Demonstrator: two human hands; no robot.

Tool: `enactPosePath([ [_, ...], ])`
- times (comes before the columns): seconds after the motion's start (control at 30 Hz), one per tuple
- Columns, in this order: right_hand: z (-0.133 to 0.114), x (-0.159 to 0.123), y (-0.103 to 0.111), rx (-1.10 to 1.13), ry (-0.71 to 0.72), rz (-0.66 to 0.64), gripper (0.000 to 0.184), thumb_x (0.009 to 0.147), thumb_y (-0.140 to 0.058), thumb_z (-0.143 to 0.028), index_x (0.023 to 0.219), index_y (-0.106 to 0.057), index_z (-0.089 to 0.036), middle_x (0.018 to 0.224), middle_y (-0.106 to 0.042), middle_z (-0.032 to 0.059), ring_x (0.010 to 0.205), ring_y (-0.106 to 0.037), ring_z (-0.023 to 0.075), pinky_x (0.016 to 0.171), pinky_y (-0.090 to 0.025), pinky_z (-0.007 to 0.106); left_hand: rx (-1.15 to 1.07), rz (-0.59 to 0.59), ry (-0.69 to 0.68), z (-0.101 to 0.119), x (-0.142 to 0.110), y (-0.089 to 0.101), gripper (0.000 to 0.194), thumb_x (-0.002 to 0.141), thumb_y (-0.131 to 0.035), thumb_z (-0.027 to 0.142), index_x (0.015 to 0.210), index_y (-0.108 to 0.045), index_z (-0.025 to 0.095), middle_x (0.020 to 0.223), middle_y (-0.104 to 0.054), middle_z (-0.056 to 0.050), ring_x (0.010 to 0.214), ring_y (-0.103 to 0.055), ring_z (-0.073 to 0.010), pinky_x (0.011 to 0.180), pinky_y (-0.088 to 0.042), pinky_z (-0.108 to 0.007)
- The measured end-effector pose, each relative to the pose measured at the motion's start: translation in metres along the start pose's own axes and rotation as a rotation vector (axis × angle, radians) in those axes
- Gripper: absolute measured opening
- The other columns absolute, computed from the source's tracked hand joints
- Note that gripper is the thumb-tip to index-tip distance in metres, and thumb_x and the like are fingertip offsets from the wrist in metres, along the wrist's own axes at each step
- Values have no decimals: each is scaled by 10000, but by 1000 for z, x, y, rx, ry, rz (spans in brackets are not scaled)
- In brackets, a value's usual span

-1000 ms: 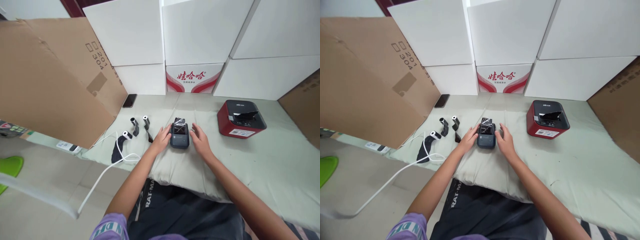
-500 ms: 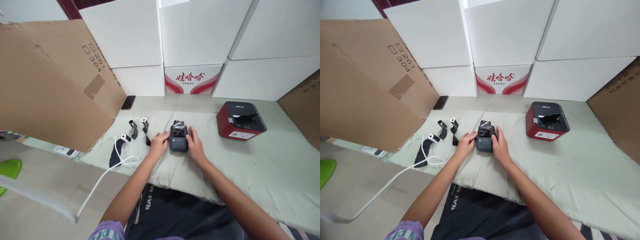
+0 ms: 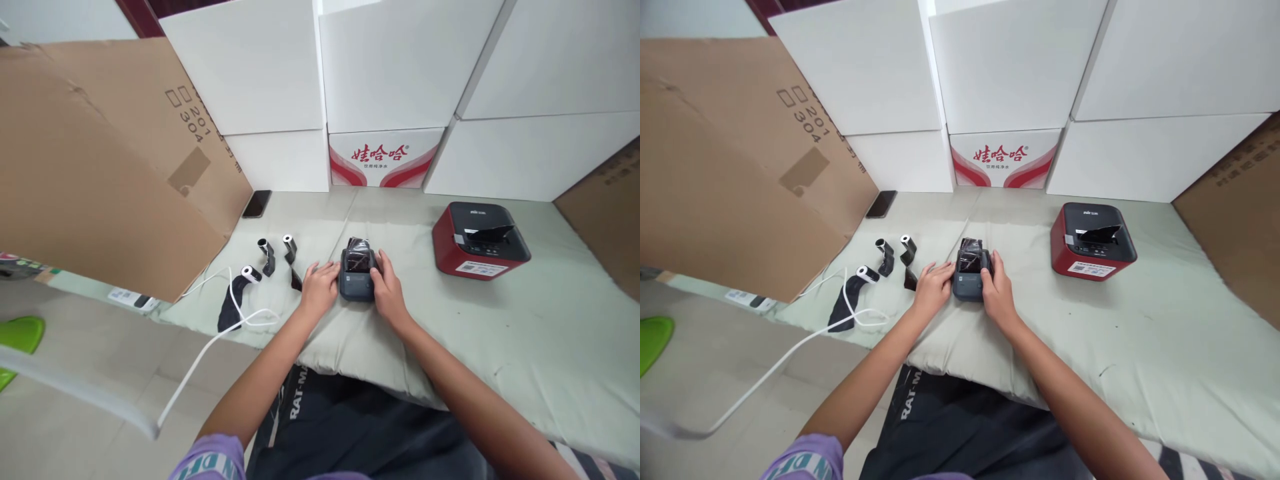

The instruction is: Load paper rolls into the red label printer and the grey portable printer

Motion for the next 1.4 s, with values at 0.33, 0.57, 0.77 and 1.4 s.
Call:
enactPosePath([
  [0.33, -13, -1, 7, 101, 152, -22, 538, 966, -461, -422, 1459, -455, -206, 1549, -497, 141, 1442, -479, 247, 1228, -343, 467, -130, 89, 36, -11, 5, 5, 485, 844, -486, 34, 1201, -725, 259, 1281, -726, -27, 1231, -667, -177, 1130, -406, -437],
  [0.57, -17, 37, 4, -156, 195, -138, 493, 960, -413, -427, 1330, -629, -182, 1577, -472, 124, 1493, -400, 268, 1251, -269, 484, -153, 76, 49, -13, 6, 4, 474, 841, -506, 45, 1195, -732, 262, 1276, -726, -26, 1237, -664, -181, 1135, -409, -434],
  [0.77, -40, 57, -5, -349, 195, -381, 336, 902, -496, -368, 891, -795, -216, 1183, -758, 96, 1405, -509, 325, 1162, -384, 490, -174, 72, 56, -12, 7, 6, 467, 849, -513, 53, 1185, -741, 283, 1269, -731, -14, 1228, -668, -174, 1144, -411, -429],
  [1.4, -59, 67, -18, -1045, 49, -377, 302, 714, -656, -163, 962, -809, -241, 1289, -644, 169, 1223, -497, 426, 921, -476, 550, -261, 98, 53, -16, 11, 6, 420, 843, -545, 68, 1168, -755, 233, 1220, -751, -39, 1186, -696, -182, 1129, -465, -399],
])
Point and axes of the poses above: each hand's wrist, its own x-axis towards the middle knuckle, its own y-axis out of the back of the hand, z = x × y, the point moved 9 cm from there along x, towards the middle knuckle
